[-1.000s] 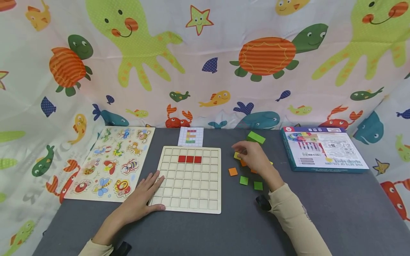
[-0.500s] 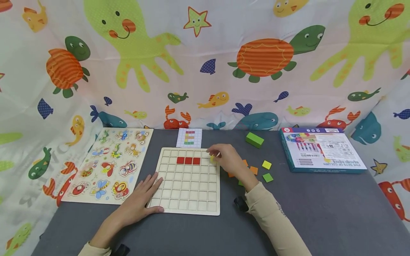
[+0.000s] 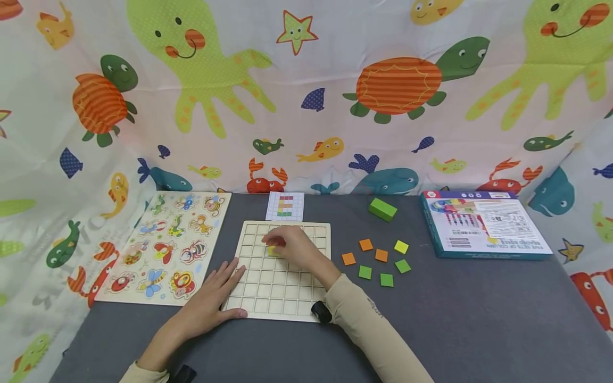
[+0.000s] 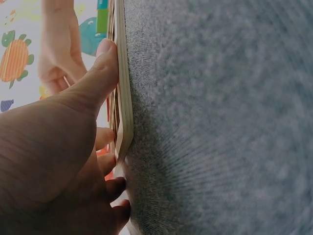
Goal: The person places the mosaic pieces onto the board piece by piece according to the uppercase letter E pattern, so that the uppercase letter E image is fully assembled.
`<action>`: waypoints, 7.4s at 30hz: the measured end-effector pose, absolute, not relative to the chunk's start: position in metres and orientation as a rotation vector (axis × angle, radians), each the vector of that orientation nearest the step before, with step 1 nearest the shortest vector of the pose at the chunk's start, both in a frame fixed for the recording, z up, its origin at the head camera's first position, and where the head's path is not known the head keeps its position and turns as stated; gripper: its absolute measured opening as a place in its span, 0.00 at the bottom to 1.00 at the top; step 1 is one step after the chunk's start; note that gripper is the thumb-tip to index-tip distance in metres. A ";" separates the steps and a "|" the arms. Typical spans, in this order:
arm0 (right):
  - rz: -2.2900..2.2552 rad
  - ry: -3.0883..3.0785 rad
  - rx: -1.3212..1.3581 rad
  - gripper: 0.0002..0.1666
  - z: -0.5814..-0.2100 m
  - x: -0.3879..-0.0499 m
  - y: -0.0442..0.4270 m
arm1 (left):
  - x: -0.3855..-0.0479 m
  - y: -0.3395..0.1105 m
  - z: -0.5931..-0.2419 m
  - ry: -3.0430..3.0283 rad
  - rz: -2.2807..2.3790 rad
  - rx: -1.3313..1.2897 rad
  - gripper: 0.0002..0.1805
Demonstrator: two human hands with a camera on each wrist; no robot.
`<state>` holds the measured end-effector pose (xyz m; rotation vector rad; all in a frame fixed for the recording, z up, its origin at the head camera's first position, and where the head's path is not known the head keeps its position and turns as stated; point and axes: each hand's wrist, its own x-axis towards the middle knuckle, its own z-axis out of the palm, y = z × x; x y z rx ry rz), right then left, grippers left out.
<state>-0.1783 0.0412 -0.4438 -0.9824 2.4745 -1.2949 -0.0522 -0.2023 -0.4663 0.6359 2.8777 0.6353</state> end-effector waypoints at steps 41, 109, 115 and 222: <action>-1.229 2.673 -0.831 0.15 -0.426 -0.185 0.123 | -0.052 -0.204 -0.472 2.867 0.698 0.628 0.54; -1.186 2.473 -1.029 0.18 -0.437 -0.169 0.055 | -0.054 -0.206 -0.473 2.845 0.644 0.612 0.53; -1.206 2.421 -1.055 0.17 -0.443 -0.170 0.035 | -0.053 -0.206 -0.473 2.849 0.676 0.621 0.53; -1.302 2.372 -0.966 0.16 -0.450 -0.175 0.072 | -0.054 -0.206 -0.476 2.852 0.681 0.608 0.54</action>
